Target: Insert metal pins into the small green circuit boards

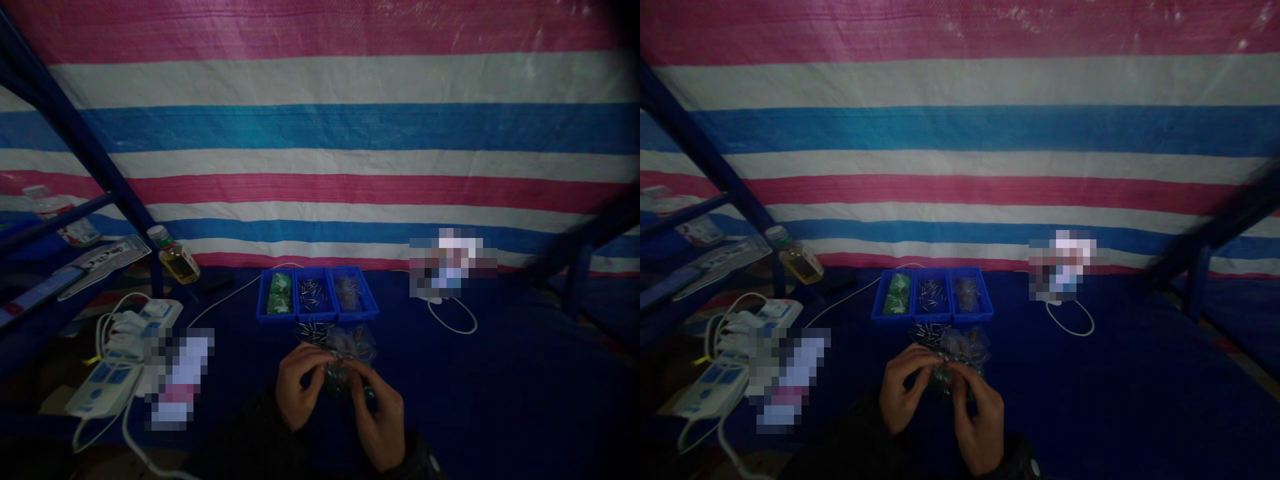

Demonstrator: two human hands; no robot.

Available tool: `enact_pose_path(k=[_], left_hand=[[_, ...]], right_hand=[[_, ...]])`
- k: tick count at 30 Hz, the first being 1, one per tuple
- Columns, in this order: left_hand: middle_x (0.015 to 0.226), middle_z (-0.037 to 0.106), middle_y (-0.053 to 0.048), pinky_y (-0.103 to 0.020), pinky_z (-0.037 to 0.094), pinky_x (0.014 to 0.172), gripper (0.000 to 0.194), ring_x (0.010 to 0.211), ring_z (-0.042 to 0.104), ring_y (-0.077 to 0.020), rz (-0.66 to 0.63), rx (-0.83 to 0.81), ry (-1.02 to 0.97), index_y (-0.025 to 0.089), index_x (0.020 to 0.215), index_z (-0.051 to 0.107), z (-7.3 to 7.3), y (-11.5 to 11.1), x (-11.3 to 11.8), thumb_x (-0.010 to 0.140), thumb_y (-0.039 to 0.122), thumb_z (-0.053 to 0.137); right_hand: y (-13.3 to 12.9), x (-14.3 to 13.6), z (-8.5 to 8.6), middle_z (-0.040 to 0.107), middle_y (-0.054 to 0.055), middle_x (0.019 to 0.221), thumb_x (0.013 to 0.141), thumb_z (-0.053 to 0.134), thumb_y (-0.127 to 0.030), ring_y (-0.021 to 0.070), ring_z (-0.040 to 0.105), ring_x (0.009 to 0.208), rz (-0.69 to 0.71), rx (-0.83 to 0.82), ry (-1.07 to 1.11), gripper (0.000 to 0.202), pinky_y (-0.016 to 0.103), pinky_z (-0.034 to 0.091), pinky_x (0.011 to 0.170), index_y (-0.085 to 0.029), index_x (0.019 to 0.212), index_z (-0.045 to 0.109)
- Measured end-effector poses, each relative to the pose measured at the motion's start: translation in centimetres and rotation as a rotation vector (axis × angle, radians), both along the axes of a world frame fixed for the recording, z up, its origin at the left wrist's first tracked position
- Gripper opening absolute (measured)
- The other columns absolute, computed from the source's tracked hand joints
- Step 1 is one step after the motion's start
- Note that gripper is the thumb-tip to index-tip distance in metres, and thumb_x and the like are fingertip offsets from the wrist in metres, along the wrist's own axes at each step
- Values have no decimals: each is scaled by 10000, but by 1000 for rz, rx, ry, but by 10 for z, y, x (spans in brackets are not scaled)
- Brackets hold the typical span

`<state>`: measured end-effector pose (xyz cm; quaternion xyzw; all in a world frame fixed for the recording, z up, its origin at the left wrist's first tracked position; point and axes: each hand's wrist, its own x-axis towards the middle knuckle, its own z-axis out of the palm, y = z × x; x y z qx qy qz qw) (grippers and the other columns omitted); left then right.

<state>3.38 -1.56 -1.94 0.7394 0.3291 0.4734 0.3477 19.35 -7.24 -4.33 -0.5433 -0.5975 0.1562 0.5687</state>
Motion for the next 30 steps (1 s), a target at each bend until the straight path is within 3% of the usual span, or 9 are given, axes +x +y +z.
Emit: enact_pose_path(k=[7, 14, 17, 23, 30], left_hand=[[954, 785, -89, -368, 553, 842, 211, 933, 682, -230, 11, 12, -10, 219, 1050, 796, -9, 5, 0, 970, 176, 606], [912, 732, -94, -395, 526, 838, 102, 939, 629, -248, 85, 76, 52, 203, 883, 784, 0, 2, 1, 918, 229, 692], [857, 726, -77, -357, 524, 804, 64, 886, 642, -228, 58, 36, 38, 186, 883, 751, -2, -1, 2, 908, 219, 703], [822, 714, -42, -266, 497, 673, 106, 737, 653, -170, 131, -84, -4, 177, 900, 655, -10, -5, 4, 874, 228, 743], [859, 743, -49, -291, 515, 731, 208, 760, 655, -180, 101, -55, -26, 193, 1141, 666, -7, -5, 3, 934, 206, 661]], right_hand=[[1, 0, 1, 774, 62, 986, 991, 573, -249, 212, 754, 870, -10, -1, -5, 175, 301, 611, 776, -216, 1075, 723], [2, -1, 8, 687, 84, 942, 1004, 554, -264, 217, 690, 882, -35, 8, -7, 181, 326, 571, 764, -211, 933, 712], [2, -2, 6, 699, 80, 955, 1006, 557, -286, 217, 696, 896, -25, -3, 4, 174, 325, 568, 785, -208, 934, 696], [2, -3, -7, 751, 71, 951, 989, 604, -321, 198, 741, 825, -93, -16, 42, 154, 279, 595, 718, -197, 1046, 675], [1, 0, -4, 777, 77, 981, 1000, 570, -265, 225, 761, 888, -5, 17, -6, 181, 326, 626, 797, -211, 1046, 737]])
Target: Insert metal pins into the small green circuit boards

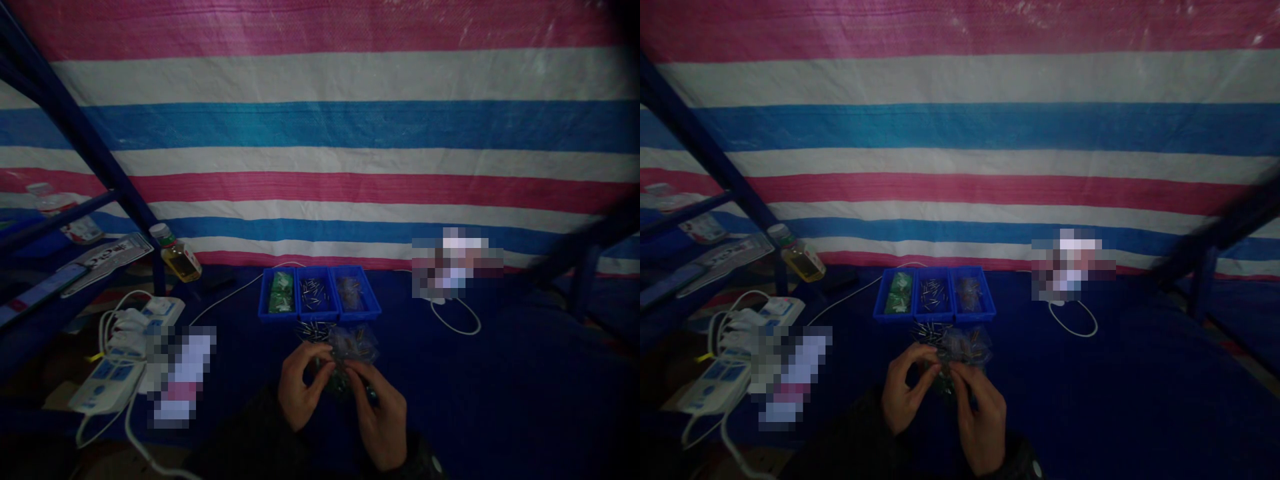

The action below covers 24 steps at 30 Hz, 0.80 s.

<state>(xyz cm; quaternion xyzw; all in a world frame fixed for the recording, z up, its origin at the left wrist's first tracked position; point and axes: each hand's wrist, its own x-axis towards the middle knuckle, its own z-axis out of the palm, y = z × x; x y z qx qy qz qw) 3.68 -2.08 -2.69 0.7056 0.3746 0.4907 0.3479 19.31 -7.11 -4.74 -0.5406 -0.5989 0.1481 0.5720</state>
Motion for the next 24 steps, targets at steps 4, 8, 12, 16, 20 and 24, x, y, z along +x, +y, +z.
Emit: enact_pose_path(k=[4, 8, 12, 16, 20, 24], left_hand=[[961, 751, -72, -313, 524, 814, 200, 885, 680, -201, -27, 8, 12, 205, 1104, 731, 5, 2, -2, 976, 171, 582], [1016, 754, -91, -338, 528, 849, 283, 963, 678, -220, -84, 38, 12, 214, 1090, 772, 4, 5, -4, 1000, 142, 514], [995, 760, -91, -342, 533, 837, 246, 950, 674, -220, -73, 49, 3, 218, 1080, 780, 0, 8, -3, 982, 143, 568], [893, 749, -83, -337, 529, 791, 124, 888, 654, -221, -69, 75, 11, 202, 985, 789, 2, 7, -2, 928, 185, 680], [829, 688, -78, -336, 506, 747, 85, 840, 613, -219, -16, 108, 48, 188, 875, 778, 7, 6, -2, 905, 233, 713], [887, 707, -83, -337, 508, 785, 73, 905, 627, -227, -50, 86, 39, 184, 885, 744, 8, 4, -1, 916, 214, 685]], right_hand=[[-2, 2, 2, 770, 90, 1098, 1014, 517, -233, 246, 753, 996, 25, -4, -15, 256, 356, 625, 857, -214, 1157, 727], [0, 2, 0, 770, 82, 1101, 1007, 532, -223, 238, 753, 992, 7, -10, -24, 246, 336, 620, 844, -216, 1162, 722], [1, 1, 1, 768, 66, 1038, 990, 585, -236, 219, 750, 923, 15, -21, -16, 188, 315, 610, 799, -227, 1116, 725], [1, 0, 7, 725, 74, 968, 997, 572, -245, 219, 719, 907, 18, 2, -7, 168, 335, 589, 808, -222, 1012, 738], [1, -1, 11, 688, 85, 980, 995, 573, -244, 218, 696, 904, 1, -3, -10, 159, 324, 573, 765, -216, 980, 730], [1, -2, 8, 716, 66, 960, 995, 575, -231, 203, 709, 881, 32, -15, 8, 129, 307, 568, 785, -213, 978, 702]])
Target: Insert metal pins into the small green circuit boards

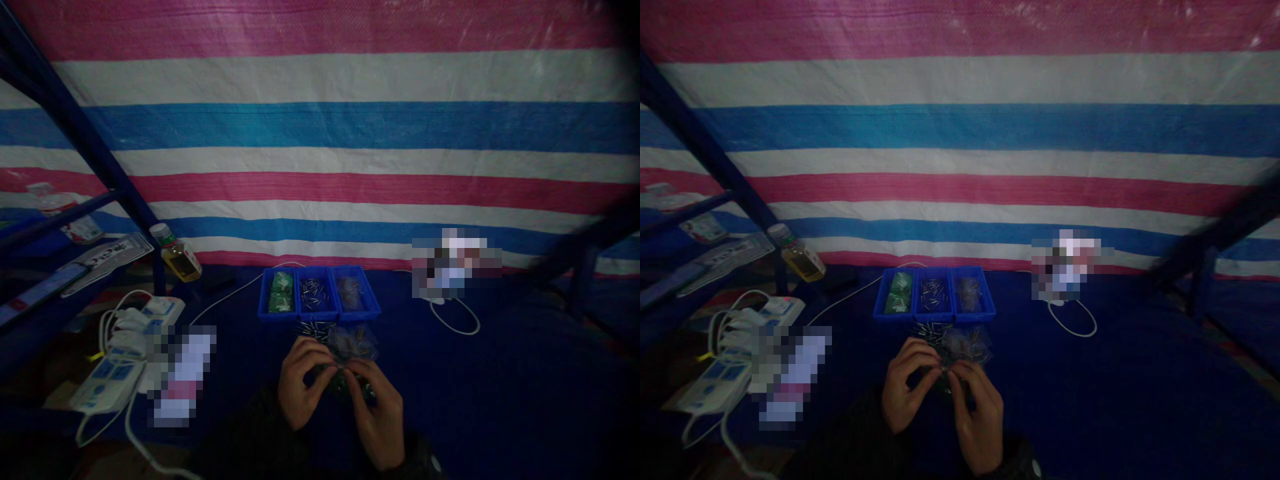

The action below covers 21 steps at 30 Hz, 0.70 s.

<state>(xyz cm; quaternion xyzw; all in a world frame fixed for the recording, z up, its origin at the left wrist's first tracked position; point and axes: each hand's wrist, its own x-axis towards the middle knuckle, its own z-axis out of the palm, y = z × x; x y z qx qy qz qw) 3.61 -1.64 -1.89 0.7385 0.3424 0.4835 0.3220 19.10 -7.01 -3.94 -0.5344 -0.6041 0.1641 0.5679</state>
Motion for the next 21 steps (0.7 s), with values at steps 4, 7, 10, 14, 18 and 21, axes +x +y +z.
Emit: enact_pose_path(k=[4, 7, 10, 14, 18, 21], left_hand=[[861, 691, -59, -291, 503, 706, 41, 789, 640, -186, 37, -88, -32, 177, 888, 684, -6, -2, 1, 902, 212, 701], [843, 688, -51, -279, 500, 679, 73, 748, 635, -176, 65, -122, -52, 177, 895, 649, -9, -4, 2, 891, 215, 710], [863, 696, -64, -288, 511, 706, 44, 773, 641, -183, 36, -120, -12, 176, 925, 690, -5, -5, 1, 926, 206, 658], [994, 749, -86, -328, 530, 844, 243, 964, 659, -218, -31, -77, 28, 212, 1076, 757, -1, -1, -1, 986, 147, 541], [1021, 779, -78, -351, 533, 869, 268, 1000, 642, -230, -18, -32, 14, 246, 1125, 769, -6, 4, -3, 982, 144, 567], [925, 774, -73, -364, 525, 849, 184, 949, 629, -235, 2, 22, 5, 243, 1027, 790, -8, 5, -3, 953, 174, 637]], right_hand=[[0, -1, -9, 743, 56, 947, 995, 582, -242, 191, 729, 840, -4, -40, 18, 108, 282, 576, 755, -214, 1035, 679], [0, -2, -13, 756, 49, 950, 971, 627, -252, 187, 742, 822, -52, -26, 63, 186, 263, 587, 726, -212, 1152, 621], [-1, -1, -12, 756, 43, 934, 973, 617, -245, 185, 742, 807, -40, -12, 63, 151, 260, 589, 716, -219, 1122, 629], [-2, 2, -6, 758, 59, 1015, 1014, 513, -228, 206, 744, 906, 19, -12, 20, 187, 291, 594, 799, -223, 1060, 695], [-2, 5, -7, 759, 55, 1114, 1019, 473, -194, 214, 745, 994, 17, -8, -7, 278, 300, 597, 860, -232, 1185, 692], [-1, 4, -9, 772, 47, 1059, 993, 548, -208, 218, 755, 939, 10, 2, -24, 221, 300, 602, 829, -235, 1133, 717]])
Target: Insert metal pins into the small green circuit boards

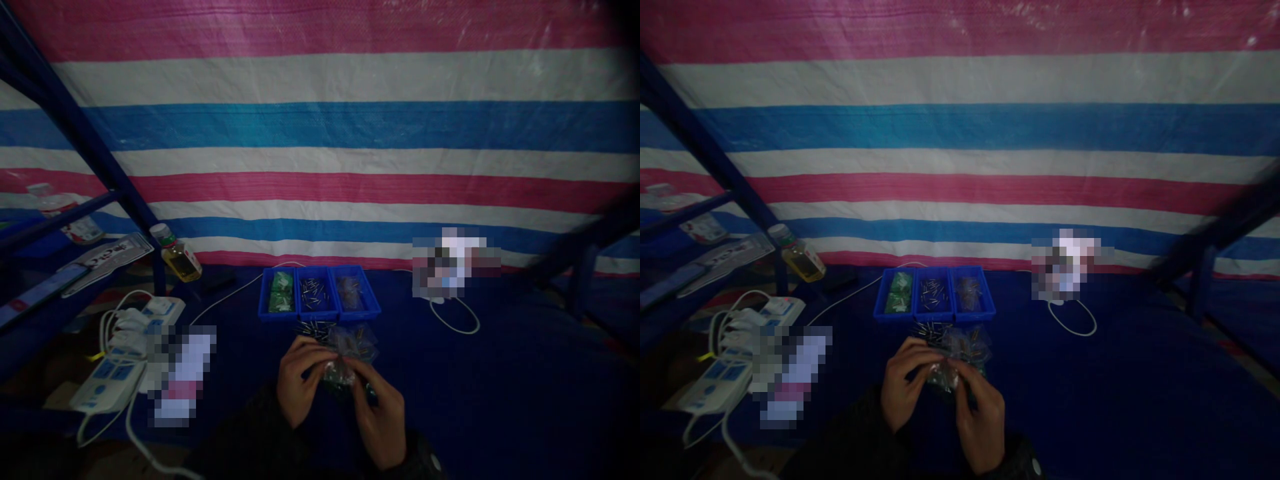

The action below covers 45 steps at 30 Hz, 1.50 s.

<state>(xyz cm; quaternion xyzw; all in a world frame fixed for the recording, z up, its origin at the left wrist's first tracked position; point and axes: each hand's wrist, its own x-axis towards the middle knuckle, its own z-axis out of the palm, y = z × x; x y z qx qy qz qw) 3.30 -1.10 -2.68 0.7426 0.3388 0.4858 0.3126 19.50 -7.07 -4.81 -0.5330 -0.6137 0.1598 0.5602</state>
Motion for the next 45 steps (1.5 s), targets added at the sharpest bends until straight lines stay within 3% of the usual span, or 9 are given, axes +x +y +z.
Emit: enact_pose_path(k=[7, 11, 15, 23, 28, 33, 38, 42, 45], left_hand=[[871, 716, -75, -353, 510, 812, 78, 900, 630, -227, 12, 19, 1, 196, 874, 750, 5, -6, 3, 919, 222, 692], [856, 716, -52, -288, 510, 713, 37, 776, 662, -182, 59, -69, -20, 183, 882, 694, 1, -10, 4, 910, 207, 690], [849, 729, -39, -282, 515, 739, 19, 766, 687, -177, 96, -76, -24, 185, 898, 675, -3, -12, 3, 912, 195, 669], [835, 716, -37, -274, 519, 736, 78, 764, 685, -177, 114, -123, -15, 185, 946, 673, 1, -11, 2, 956, 238, 617], [760, 697, -25, -276, 510, 725, 166, 728, 679, -175, 123, -167, -17, 182, 875, 664, 7, -10, 2, 986, 259, 568], [766, 699, -22, -279, 509, 737, 154, 738, 685, -174, 127, -178, -33, 182, 884, 659, 9, -9, 2, 988, 254, 572], [776, 695, -18, -277, 506, 740, 142, 744, 682, -170, 124, -183, -50, 183, 921, 655, 6, -8, 3, 998, 252, 558], [781, 702, -18, -279, 501, 749, 134, 754, 686, -174, 137, -182, -55, 182, 940, 655, 3, -8, 2, 998, 257, 562], [789, 708, -23, -280, 498, 743, 132, 756, 684, -173, 140, -175, -55, 178, 963, 656, 1, -8, 1, 1001, 259, 558]], right_hand=[[1, -1, 6, 717, 64, 943, 1001, 558, -221, 203, 717, 878, -11, 30, -7, 160, 311, 575, 800, -221, 966, 713], [1, -5, -3, 737, 49, 892, 975, 619, -262, 178, 727, 766, -83, 15, 82, 91, 251, 579, 674, -208, 1044, 647], [0, -4, -7, 757, 47, 896, 981, 607, -278, 180, 736, 766, -43, -9, 69, 107, 249, 583, 698, -210, 1019, 680], [-8, 3, 7, 780, 67, 953, 1011, 536, -346, 219, 747, 851, 23, -102, 78, 270, 278, 576, 762, -202, 1027, 764], [-7, 15, 13, 771, 80, 964, 1046, 438, -401, 232, 722, 836, -47, -158, 132, 394, 303, 561, 739, -181, 1058, 765], [19, 43, 26, 745, 111, 1112, 1043, 412, -472, 261, 698, 993, -138, -160, 120, 452, 344, 537, 855, -175, 1177, 725], [59, 62, 46, 702, 29, 736, 1055, 343, -517, 193, 654, 666, -117, -242, -53, 546, 274, 485, 646, -154, 1309, 663], [87, 63, 54, 702, 29, 723, 1056, 318, -540, 185, 630, 611, -62, -264, -133, 572, 269, 448, 584, -149, 1208, 707], [95, 65, 55, 733, 83, 882, 1056, 330, -536, 208, 661, 733, -83, -216, -216, 558, 295, 476, 669, -158, 1108, 738]])
